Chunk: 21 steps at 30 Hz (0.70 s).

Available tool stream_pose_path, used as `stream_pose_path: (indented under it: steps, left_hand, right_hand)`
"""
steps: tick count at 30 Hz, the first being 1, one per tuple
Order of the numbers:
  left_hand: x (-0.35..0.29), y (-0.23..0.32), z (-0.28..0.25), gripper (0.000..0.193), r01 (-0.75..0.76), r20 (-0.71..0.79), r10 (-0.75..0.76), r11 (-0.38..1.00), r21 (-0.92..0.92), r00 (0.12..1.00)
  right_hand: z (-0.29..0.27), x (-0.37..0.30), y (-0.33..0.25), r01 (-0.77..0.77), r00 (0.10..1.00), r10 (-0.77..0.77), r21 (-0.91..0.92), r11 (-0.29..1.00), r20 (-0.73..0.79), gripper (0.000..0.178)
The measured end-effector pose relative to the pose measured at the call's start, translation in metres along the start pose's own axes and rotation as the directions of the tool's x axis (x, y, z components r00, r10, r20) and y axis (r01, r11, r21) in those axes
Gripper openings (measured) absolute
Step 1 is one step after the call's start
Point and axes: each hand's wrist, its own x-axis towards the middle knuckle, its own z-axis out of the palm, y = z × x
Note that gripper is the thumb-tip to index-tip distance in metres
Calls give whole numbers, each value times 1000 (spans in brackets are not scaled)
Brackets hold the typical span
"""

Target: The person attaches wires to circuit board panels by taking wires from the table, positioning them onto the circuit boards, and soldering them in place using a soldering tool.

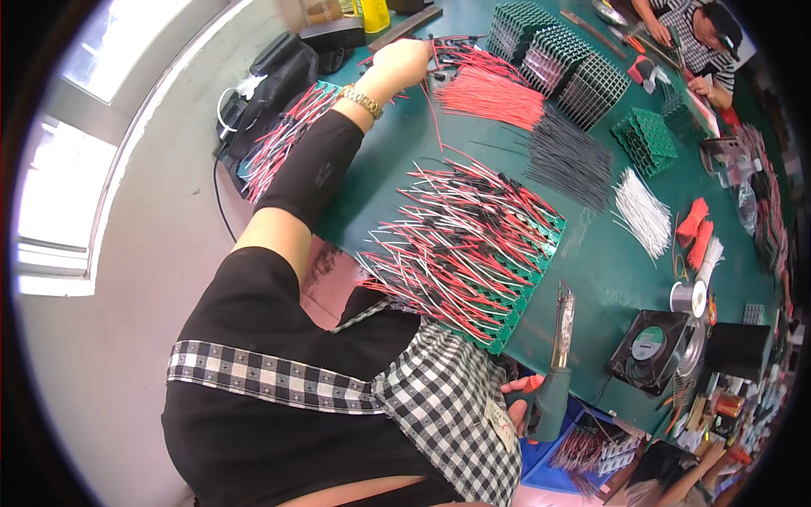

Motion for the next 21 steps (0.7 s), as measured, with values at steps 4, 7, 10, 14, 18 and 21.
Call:
stream_pose_path:
  steps: [4, 7, 10, 14, 18, 21]
  left_hand:
    - [10, -17, 14, 14, 104, 49, -113, 982, 157, 992]
    - [10, -1, 3, 16, 53, -171, -58, 998, -33, 984]
    - [-11, 3, -13, 19, -24, -280, -61, 956, -291, 958]
    - [-18, 25, -9, 20, 104, 104, -13, 24, -994, 994]
    - [-31, 52, -5, 16, 11, 11, -5, -67, -998, 1000]
    - [-58, 80, -24, 10, -137, -137, 21, -4, -991, 990]
  right_hand:
    - [1, -1, 11, 0, 999, -1, 28, 1000, 35, 58]
    - [9, -3, 11, 46, 999, -44, 97, 994, -31, 57]
    - [1, 6, 7, 36, 999, -38, 87, 996, 26, 55]
    - [7, 4, 31, 138, 990, -133, 186, 973, -37, 55]
    - [8, -2, 44, 172, 985, -169, 97, 980, -41, 48]
    - [6, -14, 34, -214, 977, 214, 41, 976, 21, 45]
